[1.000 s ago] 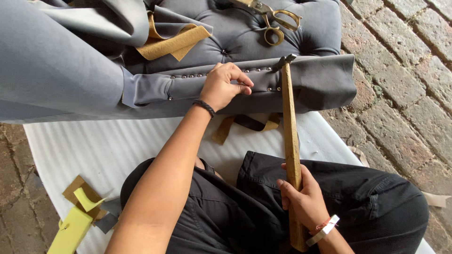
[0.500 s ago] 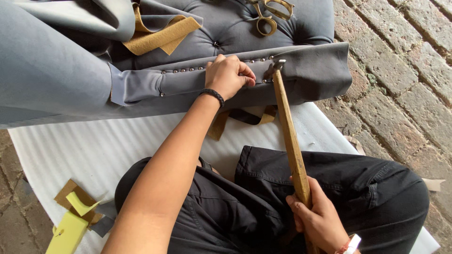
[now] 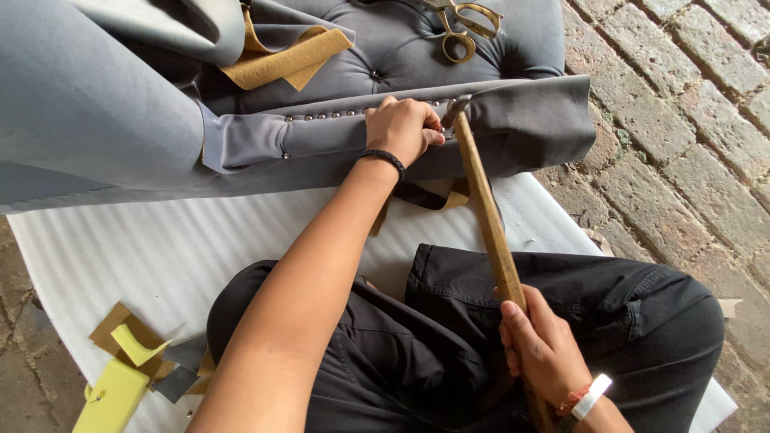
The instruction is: The person sits on the floor hammering decorative upholstery tacks in a row along the edge of a tufted gray upholstered panel. They place each tack by hand, drive it in with a hammer, and at one point take new tacks from a plastic bag before continuing along the edge.
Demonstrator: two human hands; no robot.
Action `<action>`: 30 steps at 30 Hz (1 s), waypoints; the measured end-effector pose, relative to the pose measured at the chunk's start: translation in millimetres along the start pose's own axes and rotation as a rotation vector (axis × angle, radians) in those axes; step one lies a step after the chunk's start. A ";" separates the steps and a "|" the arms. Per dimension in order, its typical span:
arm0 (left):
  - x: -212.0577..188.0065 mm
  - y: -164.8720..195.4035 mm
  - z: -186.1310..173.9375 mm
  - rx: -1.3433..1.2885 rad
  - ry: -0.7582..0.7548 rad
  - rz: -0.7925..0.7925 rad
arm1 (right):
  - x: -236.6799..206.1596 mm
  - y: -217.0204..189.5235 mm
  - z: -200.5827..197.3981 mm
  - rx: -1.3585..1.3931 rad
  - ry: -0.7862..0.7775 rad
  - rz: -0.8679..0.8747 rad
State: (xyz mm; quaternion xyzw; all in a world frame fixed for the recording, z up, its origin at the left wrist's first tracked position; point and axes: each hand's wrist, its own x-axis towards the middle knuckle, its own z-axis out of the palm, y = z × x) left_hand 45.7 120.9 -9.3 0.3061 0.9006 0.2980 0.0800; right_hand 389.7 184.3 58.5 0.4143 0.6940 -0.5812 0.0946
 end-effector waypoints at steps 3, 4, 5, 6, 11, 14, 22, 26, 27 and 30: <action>1.0 3.8 -1.0 -0.002 -0.034 -0.062 | -1.3 -7.4 -0.5 -0.054 0.006 -0.119; 0.8 5.5 -1.1 -0.008 -0.018 -0.078 | -1.1 -9.5 -1.3 -0.059 -0.008 -0.068; 0.7 6.3 -1.7 -0.013 -0.003 -0.093 | -0.4 -11.4 -1.9 -0.063 -0.021 -0.015; 0.4 7.4 -1.9 -0.010 0.008 -0.094 | 0.1 -13.0 -3.1 -0.067 -0.030 0.037; 5.0 6.4 -3.0 -0.012 -0.014 -0.120 | -1.1 -14.7 -9.9 -0.047 -0.035 0.019; 6.3 4.2 -1.9 -0.039 -0.016 -0.100 | -1.7 -15.8 -12.5 -0.010 -0.031 0.066; 7.7 0.7 -0.7 -0.043 -0.045 -0.096 | -5.1 -22.2 -11.8 -0.007 -0.051 0.026; 5.3 -3.3 -1.9 -0.052 -0.001 -0.047 | -4.2 -17.6 -11.0 -0.097 -0.044 0.025; 4.4 -4.0 -2.4 -0.054 -0.002 -0.040 | -3.8 -15.3 -11.8 -0.100 -0.067 0.095; -0.4 -5.6 -3.1 -0.052 0.032 0.009 | -4.7 -3.8 -14.0 0.117 -0.114 0.026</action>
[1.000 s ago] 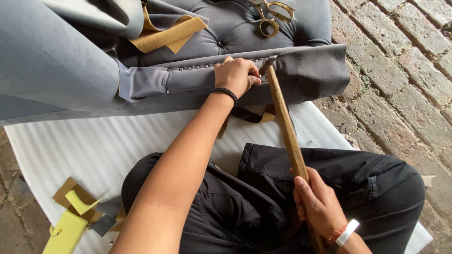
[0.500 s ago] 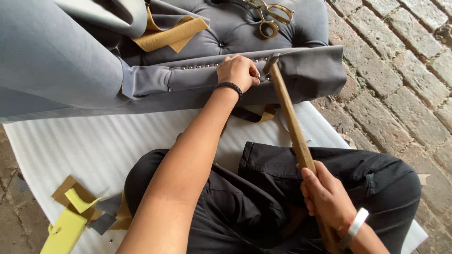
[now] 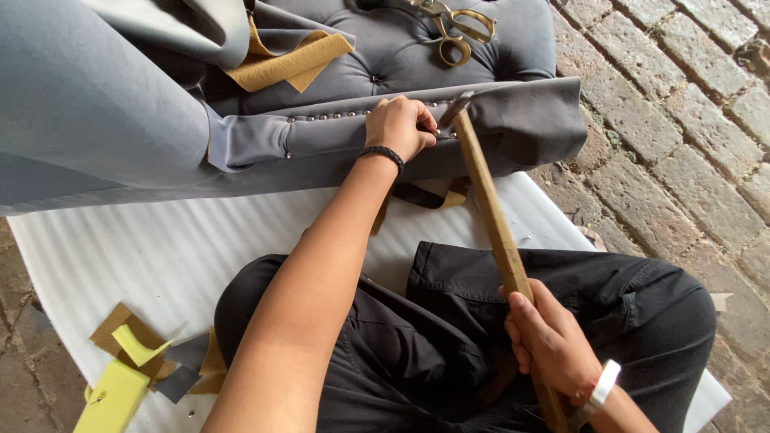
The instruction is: The person sits on the floor hammering decorative upholstery tacks in a row along the edge of a tufted gray upholstered panel. They place each tack by hand, drive it in with a hammer, and at one point take new tacks from a plastic bag before continuing along the edge.
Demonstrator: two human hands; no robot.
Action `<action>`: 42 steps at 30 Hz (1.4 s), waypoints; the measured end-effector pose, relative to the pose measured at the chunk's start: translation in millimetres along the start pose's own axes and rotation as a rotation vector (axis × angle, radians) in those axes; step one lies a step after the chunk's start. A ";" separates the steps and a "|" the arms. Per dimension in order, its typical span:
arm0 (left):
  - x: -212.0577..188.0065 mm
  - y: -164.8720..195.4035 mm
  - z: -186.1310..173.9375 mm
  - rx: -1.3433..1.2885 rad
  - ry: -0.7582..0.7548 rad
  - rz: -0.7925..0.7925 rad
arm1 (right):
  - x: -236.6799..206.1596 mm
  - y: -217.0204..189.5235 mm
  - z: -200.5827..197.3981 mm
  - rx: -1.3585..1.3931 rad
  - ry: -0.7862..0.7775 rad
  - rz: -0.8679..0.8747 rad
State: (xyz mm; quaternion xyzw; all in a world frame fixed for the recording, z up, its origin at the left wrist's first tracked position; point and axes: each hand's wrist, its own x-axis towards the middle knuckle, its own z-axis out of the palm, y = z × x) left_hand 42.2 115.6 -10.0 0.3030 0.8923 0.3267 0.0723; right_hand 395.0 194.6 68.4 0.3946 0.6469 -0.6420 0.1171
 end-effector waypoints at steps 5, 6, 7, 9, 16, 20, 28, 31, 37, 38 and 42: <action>-13.9 -3.0 0.0 0.017 0.146 0.288 | 2.7 22.4 -4.7 0.128 0.007 -0.106; -15.0 -3.6 -0.3 0.051 0.156 0.342 | 5.1 25.9 -5.2 0.159 0.008 -0.092; -16.4 -4.4 -0.2 0.085 0.165 0.395 | 8.1 28.7 -5.4 0.175 -0.001 -0.101; -18.4 -5.2 0.2 0.117 0.174 0.469 | 14.1 32.4 -6.0 0.203 -0.014 -0.115; -20.6 -1.8 7.8 0.156 0.288 0.500 | 26.2 32.8 -7.4 0.225 -0.050 -0.078; -22.5 2.9 17.9 0.225 0.332 0.471 | 28.4 32.6 -9.8 0.249 -0.044 -0.065; -22.4 1.1 32.7 0.125 0.317 0.322 | 33.9 34.8 -10.8 0.242 -0.060 -0.019; -23.7 1.8 33.3 0.127 0.300 0.292 | 33.4 34.9 -8.6 0.214 -0.082 -0.020; -24.5 4.6 23.2 0.144 0.240 0.267 | 28.0 36.7 -9.3 0.176 -0.089 -0.057; -25.6 3.9 21.2 0.161 0.230 0.288 | 27.5 37.4 -9.9 0.177 -0.082 -0.059; -26.1 -3.0 13.4 0.050 0.195 0.339 | 28.9 40.4 -12.4 0.246 -0.087 -0.073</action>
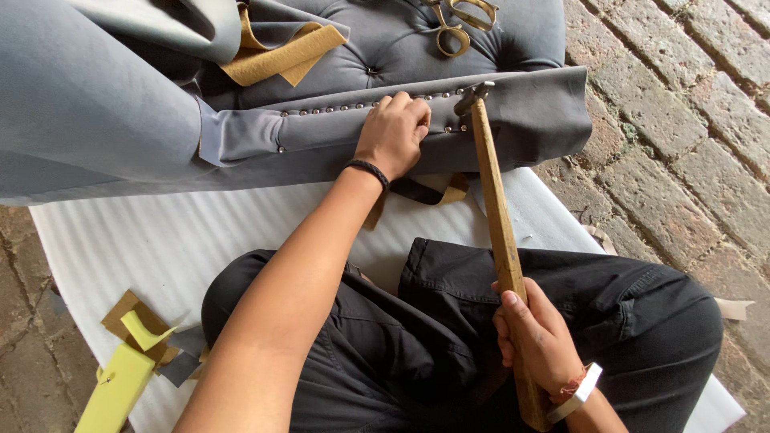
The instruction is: The person sits on the floor hammering decorative upholstery tacks in a row along the edge of a tufted gray upholstered panel. They place each tack by hand, drive it in with a hammer, and at one point take new tacks from a plastic bag before continuing along the edge.
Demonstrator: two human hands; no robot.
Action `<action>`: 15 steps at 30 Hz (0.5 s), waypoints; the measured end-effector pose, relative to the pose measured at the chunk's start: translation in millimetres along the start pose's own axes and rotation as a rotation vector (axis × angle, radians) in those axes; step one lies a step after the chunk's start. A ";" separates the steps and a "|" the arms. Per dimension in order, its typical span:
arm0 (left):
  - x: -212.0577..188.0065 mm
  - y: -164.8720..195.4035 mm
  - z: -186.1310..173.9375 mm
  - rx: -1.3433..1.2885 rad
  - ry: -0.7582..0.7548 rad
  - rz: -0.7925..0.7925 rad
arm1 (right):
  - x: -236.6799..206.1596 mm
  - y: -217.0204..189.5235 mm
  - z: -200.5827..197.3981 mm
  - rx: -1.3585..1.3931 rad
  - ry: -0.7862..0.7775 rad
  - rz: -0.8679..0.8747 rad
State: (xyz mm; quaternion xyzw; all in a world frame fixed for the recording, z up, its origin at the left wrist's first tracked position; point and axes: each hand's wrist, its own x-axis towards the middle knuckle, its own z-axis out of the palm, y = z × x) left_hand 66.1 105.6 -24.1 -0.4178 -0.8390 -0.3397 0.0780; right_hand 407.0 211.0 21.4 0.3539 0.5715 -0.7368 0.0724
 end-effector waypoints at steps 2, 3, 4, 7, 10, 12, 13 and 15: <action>2.9 -3.8 -1.2 -0.064 -0.011 -0.019 | 1.7 1.0 -1.0 -0.004 0.014 0.002; 4.5 -5.4 -1.5 -0.077 -0.027 -0.037 | 2.5 1.3 -1.2 -0.005 0.021 0.004; 6.0 -6.5 -1.6 -0.090 -0.044 -0.057 | 3.4 1.4 -1.1 -0.013 0.022 0.010; 10.3 -8.5 -2.0 -0.114 -0.093 -0.108 | 5.1 0.6 0.2 -0.028 0.023 0.028; 12.6 -5.8 -0.9 -0.101 -0.104 -0.143 | 4.8 -1.1 1.9 -0.034 0.023 0.058; 14.3 -3.7 -0.6 -0.094 -0.105 -0.169 | 4.2 -2.1 2.7 -0.051 0.028 0.094; 15.0 -3.3 -0.8 -0.099 -0.110 -0.184 | 3.9 -2.3 2.9 -0.055 0.025 0.085; 16.9 -2.1 -1.1 -0.103 -0.123 -0.203 | 3.4 -2.4 2.8 -0.065 0.018 0.065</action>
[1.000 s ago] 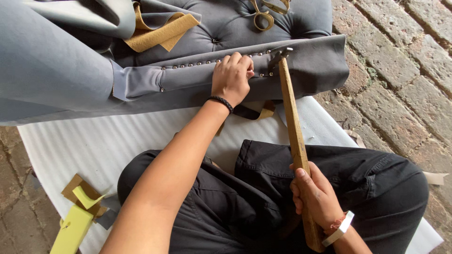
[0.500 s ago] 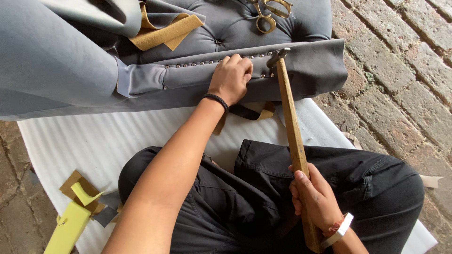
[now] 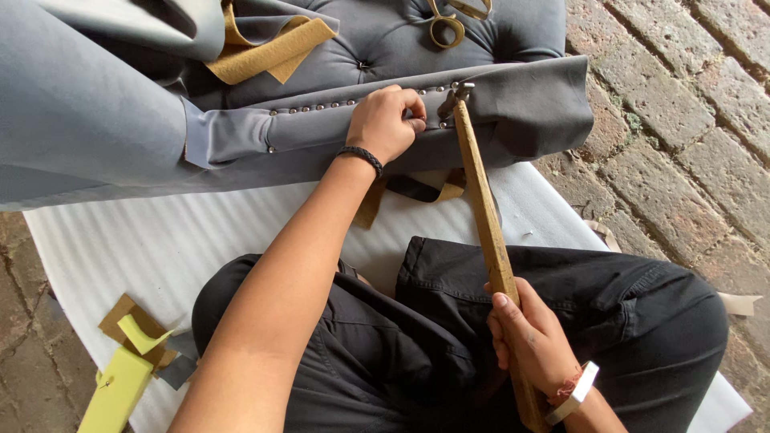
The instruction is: The person sits on the floor hammering decorative upholstery tacks in a row along the edge of a tufted gray upholstered panel. They place each tack by hand, drive it in with a hammer, and at one point take new tacks from a plastic bag before continuing along the edge.
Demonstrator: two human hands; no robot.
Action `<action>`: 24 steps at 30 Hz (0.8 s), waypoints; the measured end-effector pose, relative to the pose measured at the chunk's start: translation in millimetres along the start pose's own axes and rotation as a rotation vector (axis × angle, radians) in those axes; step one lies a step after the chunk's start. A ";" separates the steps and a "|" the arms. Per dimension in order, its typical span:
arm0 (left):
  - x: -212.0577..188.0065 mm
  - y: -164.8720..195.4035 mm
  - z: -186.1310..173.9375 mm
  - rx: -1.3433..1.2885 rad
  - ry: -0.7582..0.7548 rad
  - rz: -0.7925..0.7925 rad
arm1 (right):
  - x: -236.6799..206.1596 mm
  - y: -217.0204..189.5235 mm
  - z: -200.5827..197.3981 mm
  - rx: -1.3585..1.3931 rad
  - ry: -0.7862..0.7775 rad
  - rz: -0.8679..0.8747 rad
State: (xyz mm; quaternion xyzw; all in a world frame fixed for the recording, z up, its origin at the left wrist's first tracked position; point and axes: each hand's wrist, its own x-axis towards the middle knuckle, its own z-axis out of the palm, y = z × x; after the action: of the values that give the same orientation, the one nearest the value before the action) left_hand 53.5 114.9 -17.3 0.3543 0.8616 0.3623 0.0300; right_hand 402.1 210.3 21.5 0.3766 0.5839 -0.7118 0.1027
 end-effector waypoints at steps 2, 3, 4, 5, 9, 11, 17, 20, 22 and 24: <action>1.8 0.1 -1.7 0.007 -0.016 -0.009 | -0.4 0.0 -0.5 0.018 -0.005 0.015; 3.1 0.1 -2.5 0.012 -0.027 0.000 | -0.8 -0.3 -1.0 0.028 -0.004 0.022; 4.5 0.1 -3.1 0.016 -0.038 0.011 | -1.7 -0.8 -1.3 0.013 0.005 0.016; 5.9 0.0 -3.7 0.020 -0.047 0.019 | -3.1 -1.9 -2.1 -0.003 0.013 0.010; 11.6 -1.3 -4.9 0.015 -0.139 -0.060 | -12.3 -11.4 -2.8 -0.020 0.018 0.007; 14.1 -1.5 -3.1 0.035 -0.132 -0.049 | -19.4 -19.1 -3.0 -0.164 0.034 -0.035; 10.4 -1.1 5.8 0.077 -0.057 0.009 | -29.0 -42.9 7.8 -0.411 0.142 0.040; 15.2 -0.5 5.3 0.082 -0.096 -0.005 | -31.0 -55.0 14.3 -0.429 0.170 0.044; 17.3 1.8 4.8 0.074 -0.114 -0.015 | -34.0 -63.0 17.5 -0.467 0.195 0.008; 19.1 4.4 4.2 0.100 -0.136 -0.061 | -37.2 -70.6 19.8 -0.551 0.218 -0.058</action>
State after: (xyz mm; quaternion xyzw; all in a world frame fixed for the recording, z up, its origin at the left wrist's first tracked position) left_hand 43.1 131.7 -13.7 0.3527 0.8849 0.2928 0.0820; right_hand 378.3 202.4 99.8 0.3918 0.7734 -0.4844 0.1175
